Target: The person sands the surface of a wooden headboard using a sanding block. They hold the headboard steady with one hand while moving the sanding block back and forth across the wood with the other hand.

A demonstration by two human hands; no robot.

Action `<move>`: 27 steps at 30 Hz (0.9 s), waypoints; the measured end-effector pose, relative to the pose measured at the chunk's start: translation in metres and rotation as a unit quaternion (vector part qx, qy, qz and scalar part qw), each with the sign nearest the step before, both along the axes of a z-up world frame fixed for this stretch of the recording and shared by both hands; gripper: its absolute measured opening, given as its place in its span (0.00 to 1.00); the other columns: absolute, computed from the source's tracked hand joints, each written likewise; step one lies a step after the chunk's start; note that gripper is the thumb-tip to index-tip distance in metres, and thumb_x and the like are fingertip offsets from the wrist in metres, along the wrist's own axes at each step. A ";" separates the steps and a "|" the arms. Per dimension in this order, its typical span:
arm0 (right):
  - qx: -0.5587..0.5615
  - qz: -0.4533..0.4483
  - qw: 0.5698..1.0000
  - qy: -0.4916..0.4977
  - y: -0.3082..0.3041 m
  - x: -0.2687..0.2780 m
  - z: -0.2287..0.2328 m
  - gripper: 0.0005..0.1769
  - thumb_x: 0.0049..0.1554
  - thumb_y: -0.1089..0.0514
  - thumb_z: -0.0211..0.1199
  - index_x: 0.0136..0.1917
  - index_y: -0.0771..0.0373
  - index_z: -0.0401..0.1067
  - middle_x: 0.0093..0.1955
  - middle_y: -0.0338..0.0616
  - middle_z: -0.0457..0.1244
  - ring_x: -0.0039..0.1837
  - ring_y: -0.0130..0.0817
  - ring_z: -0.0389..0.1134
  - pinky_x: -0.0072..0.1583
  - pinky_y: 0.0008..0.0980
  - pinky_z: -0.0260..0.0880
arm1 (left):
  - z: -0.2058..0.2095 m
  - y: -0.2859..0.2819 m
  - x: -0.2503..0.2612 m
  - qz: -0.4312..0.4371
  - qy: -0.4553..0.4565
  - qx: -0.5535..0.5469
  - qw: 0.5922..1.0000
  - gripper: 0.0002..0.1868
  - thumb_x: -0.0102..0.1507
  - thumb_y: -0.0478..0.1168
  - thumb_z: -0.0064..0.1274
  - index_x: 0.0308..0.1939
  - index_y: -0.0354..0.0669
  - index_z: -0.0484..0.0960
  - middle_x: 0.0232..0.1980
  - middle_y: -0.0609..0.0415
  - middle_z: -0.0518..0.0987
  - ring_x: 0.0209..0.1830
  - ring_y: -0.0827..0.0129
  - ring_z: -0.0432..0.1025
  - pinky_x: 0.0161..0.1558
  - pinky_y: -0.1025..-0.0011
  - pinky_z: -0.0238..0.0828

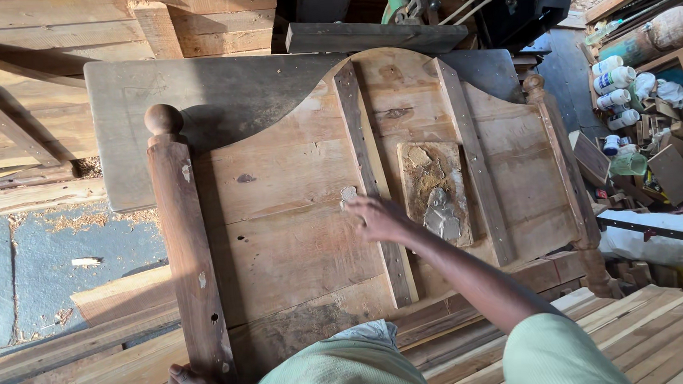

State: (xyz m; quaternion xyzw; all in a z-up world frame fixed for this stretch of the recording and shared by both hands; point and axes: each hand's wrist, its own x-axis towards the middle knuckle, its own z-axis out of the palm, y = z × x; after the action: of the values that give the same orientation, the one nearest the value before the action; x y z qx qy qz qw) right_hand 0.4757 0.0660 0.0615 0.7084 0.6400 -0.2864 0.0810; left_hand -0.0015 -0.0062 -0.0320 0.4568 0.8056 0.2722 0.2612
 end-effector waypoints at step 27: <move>0.114 -0.105 0.987 -0.039 -0.012 -0.026 -0.028 0.37 0.51 0.57 0.64 0.73 0.61 0.65 0.74 0.45 0.59 0.69 0.39 0.65 0.67 0.39 0.71 | -0.036 0.001 -0.012 0.029 -0.066 0.013 0.997 0.44 0.83 0.61 0.21 0.34 0.31 0.80 0.33 0.43 0.82 0.26 0.57 0.76 0.36 0.64 0.77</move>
State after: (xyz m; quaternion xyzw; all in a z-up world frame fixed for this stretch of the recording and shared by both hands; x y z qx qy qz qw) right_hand 0.4498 0.0538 0.0333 0.7872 0.5866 -0.1902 -0.0061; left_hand -0.0135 -0.0051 -0.0676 0.4178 0.7961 0.3194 0.2994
